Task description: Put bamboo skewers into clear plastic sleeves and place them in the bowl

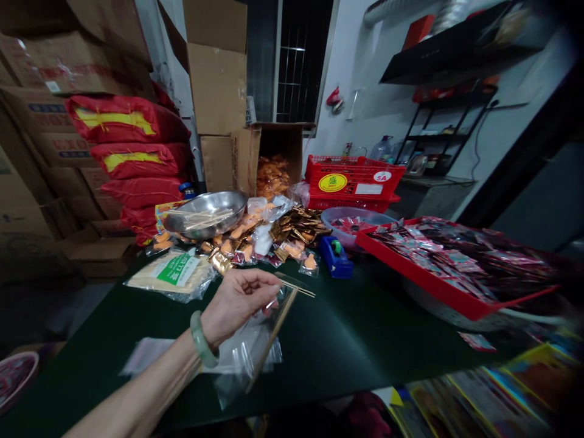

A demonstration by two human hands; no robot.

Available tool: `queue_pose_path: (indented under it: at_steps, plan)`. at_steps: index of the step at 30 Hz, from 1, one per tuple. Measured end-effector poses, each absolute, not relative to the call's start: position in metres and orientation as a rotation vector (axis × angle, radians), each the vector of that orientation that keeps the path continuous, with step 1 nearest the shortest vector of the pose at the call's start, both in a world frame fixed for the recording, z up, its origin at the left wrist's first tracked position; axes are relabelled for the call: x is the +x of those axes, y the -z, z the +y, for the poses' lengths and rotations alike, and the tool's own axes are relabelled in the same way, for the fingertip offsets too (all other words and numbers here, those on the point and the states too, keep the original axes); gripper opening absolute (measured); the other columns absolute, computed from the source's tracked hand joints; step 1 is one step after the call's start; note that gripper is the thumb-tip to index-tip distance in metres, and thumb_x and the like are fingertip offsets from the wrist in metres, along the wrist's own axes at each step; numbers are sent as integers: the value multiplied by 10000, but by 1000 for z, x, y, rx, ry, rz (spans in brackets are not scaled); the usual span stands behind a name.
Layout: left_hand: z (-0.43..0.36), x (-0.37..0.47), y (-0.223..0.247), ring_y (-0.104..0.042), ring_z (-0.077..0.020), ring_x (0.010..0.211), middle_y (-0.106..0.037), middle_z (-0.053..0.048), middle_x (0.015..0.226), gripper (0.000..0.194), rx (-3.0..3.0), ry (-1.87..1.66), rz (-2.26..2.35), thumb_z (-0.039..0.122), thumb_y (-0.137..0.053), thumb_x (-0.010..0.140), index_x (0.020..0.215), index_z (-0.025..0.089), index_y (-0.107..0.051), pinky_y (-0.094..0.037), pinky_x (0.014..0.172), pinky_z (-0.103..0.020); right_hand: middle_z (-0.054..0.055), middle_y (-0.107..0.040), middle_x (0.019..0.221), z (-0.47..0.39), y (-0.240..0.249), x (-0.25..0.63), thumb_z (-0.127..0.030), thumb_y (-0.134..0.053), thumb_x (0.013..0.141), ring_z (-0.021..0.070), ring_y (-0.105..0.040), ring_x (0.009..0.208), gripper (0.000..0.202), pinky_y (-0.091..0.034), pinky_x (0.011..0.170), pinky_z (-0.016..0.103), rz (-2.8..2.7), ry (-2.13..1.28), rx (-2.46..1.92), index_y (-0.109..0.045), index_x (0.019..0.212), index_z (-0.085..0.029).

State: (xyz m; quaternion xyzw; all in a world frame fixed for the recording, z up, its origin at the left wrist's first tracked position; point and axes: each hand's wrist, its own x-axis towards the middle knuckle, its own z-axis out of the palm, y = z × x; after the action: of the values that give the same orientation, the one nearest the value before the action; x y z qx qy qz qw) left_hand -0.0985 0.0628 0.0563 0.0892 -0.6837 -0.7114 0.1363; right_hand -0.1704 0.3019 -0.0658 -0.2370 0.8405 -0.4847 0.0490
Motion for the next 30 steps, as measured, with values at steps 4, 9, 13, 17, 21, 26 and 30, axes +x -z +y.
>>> queue_pose_path:
  at_steps: [4, 9, 13, 17, 21, 26, 30]
  plan:
    - [71, -101, -61, -484, -57, 411, -569, 10, 497, 237, 237, 2097, -1986, 294, -690, 642, 737, 89, -617, -322, 381, -146, 35, -598, 737, 297, 37, -166, -407, -520, 798, 143, -557, 646, 231, -456, 560, 261, 2439, 1536, -871, -620, 765, -202]
    - [80, -96, -63, -490, -61, 412, -570, 5, 505, 242, 220, 2126, -1966, 298, -691, 643, 729, 85, -617, -319, 384, -152, 76, -632, 916, 244, -12, -172, -344, -605, 734, 185, -587, 806, 313, -476, 700, 299, 1829, 1972, -1008, -574, 1015, -208]
    - [79, -94, -63, -484, -59, 420, -576, 2, 523, 219, 261, 2075, -1990, 290, -690, 645, 720, 90, -638, -316, 389, -156, 42, -645, 757, 207, -17, -171, -308, -662, 677, 153, -589, 676, 187, -484, 638, 279, 1651, 2212, -836, -626, 811, -183]
    - [74, -94, -61, -453, -43, 417, -569, 10, 510, 179, 297, 2011, -1999, 258, -704, 628, 678, 95, -651, -304, 387, -149, 14, -611, 624, 203, -12, -164, -293, -637, 697, 124, -554, 561, 128, -462, 535, 241, 1704, 2271, -831, -628, 743, -173]
    - [68, -95, -57, -489, -60, 423, -571, 12, 511, 202, 256, 2046, -1962, 263, -715, 613, 710, 101, -644, -309, 378, -149, -14, -591, 612, 205, -15, -164, -266, -618, 719, 107, -546, 537, 190, -465, 516, 222, 1642, 2260, -910, -592, 887, -183]
    - [65, -91, -57, -485, -57, 407, -584, -5, 519, 213, 200, 2080, -1960, 281, -702, 629, 695, 92, -632, -308, 373, -148, -18, -572, 591, 200, -11, -172, -249, -589, 751, 99, -537, 524, 69, -446, 477, 206, 1587, 2265, -942, -585, 750, -180]
    - [63, -89, -57, -499, -64, 426, -598, -24, 538, 230, 187, 2092, -2011, 308, -685, 643, 673, 87, -626, -338, 397, -156, 3, -580, 694, 196, -5, -174, -236, -552, 779, 104, -537, 561, 53, -452, 483, 222, 1570, 2275, -1028, -565, 776, -185]
